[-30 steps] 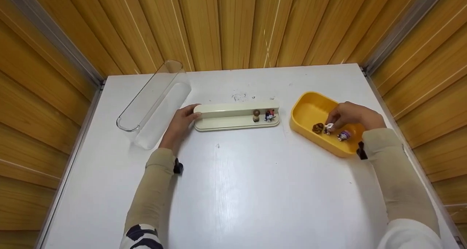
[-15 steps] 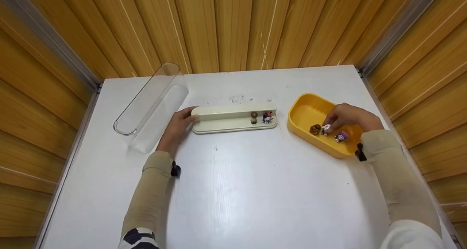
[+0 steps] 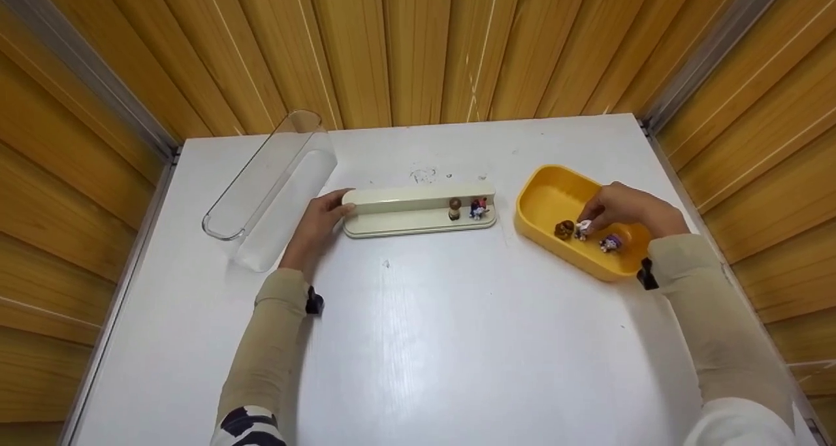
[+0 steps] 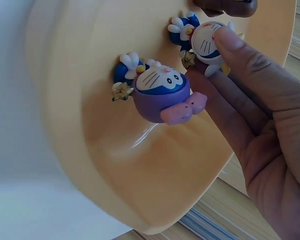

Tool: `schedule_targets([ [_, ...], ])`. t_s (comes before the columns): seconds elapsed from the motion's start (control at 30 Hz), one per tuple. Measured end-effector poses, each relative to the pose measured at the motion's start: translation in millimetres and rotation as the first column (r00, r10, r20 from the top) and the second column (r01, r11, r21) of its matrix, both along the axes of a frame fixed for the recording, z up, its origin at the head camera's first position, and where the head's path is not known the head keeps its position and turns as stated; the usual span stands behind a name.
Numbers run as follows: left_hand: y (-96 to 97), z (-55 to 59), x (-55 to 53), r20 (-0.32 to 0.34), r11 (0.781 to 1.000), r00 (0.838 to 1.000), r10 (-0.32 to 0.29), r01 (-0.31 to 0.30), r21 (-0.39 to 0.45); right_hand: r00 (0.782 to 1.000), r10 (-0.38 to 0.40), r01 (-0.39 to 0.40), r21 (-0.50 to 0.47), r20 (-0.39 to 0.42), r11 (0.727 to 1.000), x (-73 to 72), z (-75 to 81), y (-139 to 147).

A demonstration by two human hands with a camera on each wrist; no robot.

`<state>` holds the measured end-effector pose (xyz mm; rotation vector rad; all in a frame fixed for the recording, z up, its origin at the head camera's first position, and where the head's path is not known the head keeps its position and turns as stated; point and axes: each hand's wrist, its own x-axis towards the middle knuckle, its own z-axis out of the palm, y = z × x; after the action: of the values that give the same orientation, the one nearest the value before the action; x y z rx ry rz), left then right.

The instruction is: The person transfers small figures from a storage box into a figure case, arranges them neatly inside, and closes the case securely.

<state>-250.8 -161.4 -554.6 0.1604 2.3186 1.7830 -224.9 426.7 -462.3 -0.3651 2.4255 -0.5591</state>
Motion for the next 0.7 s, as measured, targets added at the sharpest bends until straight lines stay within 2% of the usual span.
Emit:
schedule_targets([
  [0.17,2.0,-2.2,0.4,0.004,1.000,1.000,-0.003,0.003,0.006,1.000,-0.015,0.015,0.007,0.002,1.000,0.8,-2.5,-2.2],
  [0.33,2.3,-3.8,2.1,0.016,1.000,1.000,-0.006,0.006,-0.002,0.997,0.048,-0.046,0.035,-0.052,0.998,-1.5,-1.1,-4.2],
  [0.7,2.4,-0.9,-1.0,0.007,1.000,1.000,0.016,-0.016,-0.009,0.996,0.012,-0.010,0.020,-0.088,1.000,-9.8,24.9,-1.2],
])
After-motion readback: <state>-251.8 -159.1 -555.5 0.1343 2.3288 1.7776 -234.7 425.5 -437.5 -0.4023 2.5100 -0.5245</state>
